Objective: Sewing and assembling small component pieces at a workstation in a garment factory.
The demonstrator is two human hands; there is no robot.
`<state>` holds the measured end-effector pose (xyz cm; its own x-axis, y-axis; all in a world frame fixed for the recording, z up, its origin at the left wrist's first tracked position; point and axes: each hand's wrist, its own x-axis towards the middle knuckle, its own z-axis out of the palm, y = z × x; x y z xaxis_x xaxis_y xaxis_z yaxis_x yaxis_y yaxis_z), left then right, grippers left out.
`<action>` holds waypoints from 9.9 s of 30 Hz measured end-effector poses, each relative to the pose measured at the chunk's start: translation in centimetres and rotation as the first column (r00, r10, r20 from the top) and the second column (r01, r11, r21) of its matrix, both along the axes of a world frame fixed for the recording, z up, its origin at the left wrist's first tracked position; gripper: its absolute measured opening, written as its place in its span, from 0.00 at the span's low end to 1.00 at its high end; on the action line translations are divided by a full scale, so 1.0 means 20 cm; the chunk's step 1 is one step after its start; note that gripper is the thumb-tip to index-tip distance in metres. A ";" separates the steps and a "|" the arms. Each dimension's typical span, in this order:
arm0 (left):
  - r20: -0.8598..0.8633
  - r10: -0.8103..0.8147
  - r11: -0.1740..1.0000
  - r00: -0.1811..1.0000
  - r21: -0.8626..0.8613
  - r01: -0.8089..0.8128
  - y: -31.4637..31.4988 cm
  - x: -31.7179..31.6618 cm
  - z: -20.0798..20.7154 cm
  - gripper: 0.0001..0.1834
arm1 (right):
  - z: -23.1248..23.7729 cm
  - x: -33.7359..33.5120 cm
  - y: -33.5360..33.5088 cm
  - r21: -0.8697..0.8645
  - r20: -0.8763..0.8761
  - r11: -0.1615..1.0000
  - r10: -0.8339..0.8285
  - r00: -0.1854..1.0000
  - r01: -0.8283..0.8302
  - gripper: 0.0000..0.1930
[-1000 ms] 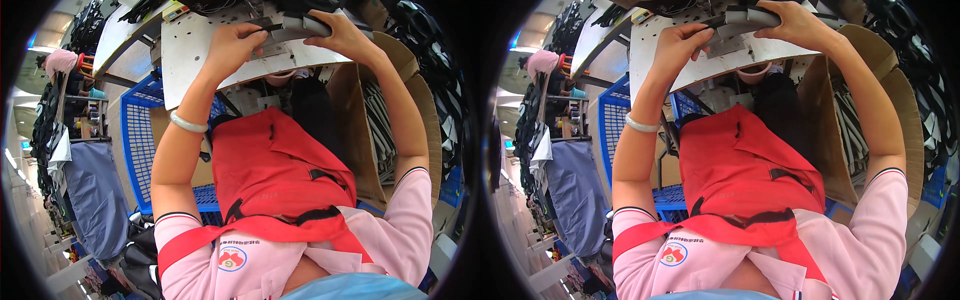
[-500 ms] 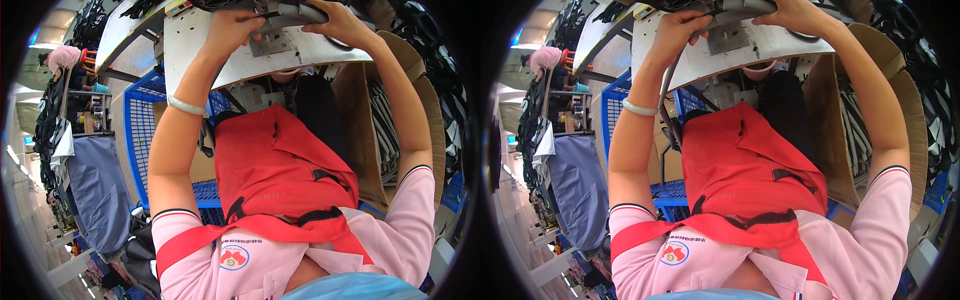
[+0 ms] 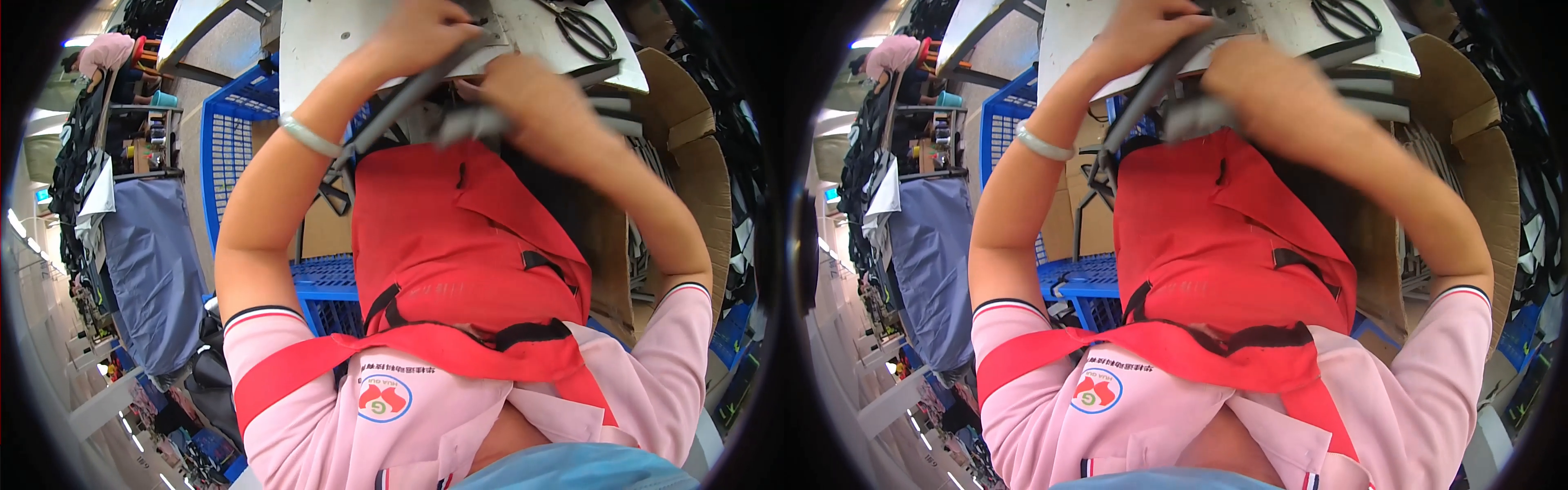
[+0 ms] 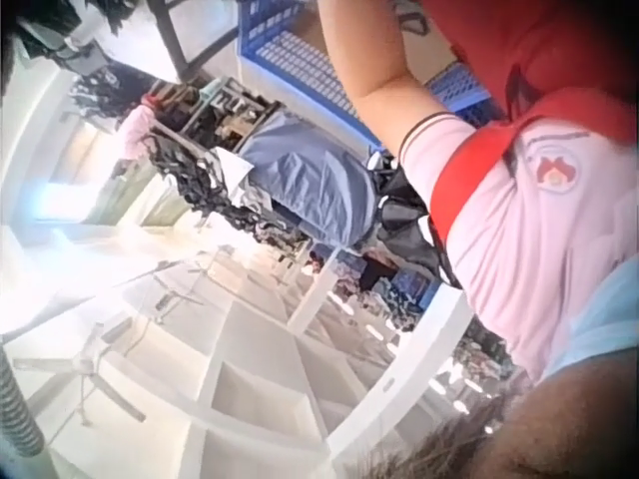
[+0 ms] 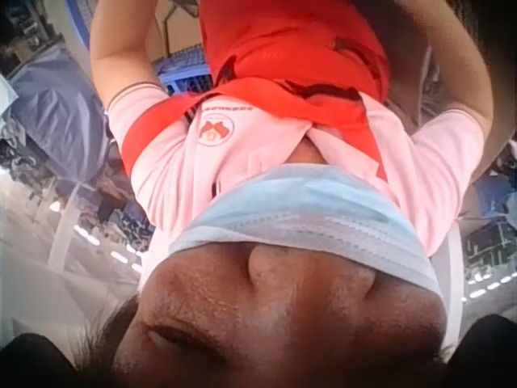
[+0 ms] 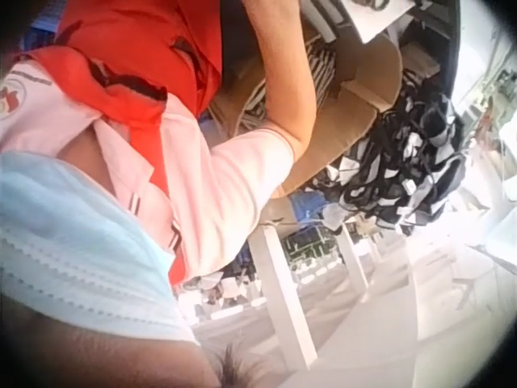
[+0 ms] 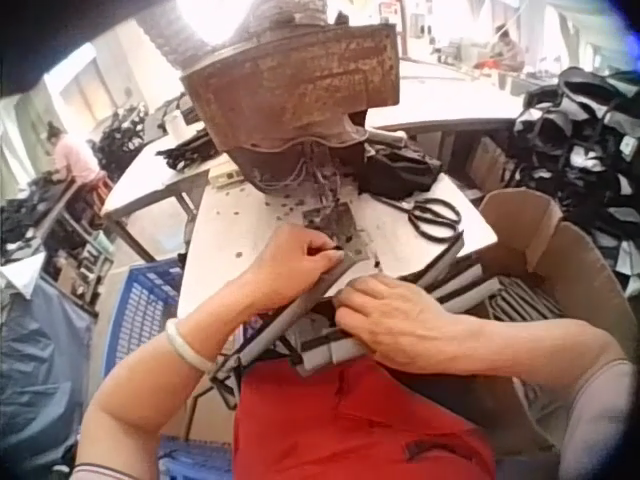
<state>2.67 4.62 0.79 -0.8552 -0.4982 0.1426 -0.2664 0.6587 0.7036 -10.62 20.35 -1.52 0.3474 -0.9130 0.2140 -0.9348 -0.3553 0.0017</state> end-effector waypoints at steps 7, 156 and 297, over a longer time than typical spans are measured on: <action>-0.415 0.119 0.887 0.902 0.453 0.092 0.24 -0.10 -0.05 0.11 | -0.22 0.18 -0.13 -0.015 0.037 1.000 -0.001 0.999 0.001 0.13; -0.079 0.415 0.778 0.907 0.548 -0.308 -0.18 0.17 -0.18 0.16 | -0.13 -0.56 0.36 0.447 0.813 0.894 -0.400 -0.424 0.015 0.20; -0.007 0.041 0.998 0.999 -0.042 -0.041 -0.03 -0.01 -0.02 0.12 | -0.02 0.07 0.04 -0.219 0.172 0.960 0.215 0.961 -0.175 0.11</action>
<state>2.47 4.09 0.38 -0.8331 -0.5265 0.1696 -0.2894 0.6762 0.6775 -9.13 21.07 -1.92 0.4486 -0.7630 0.4654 -0.8368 -0.5415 -0.0811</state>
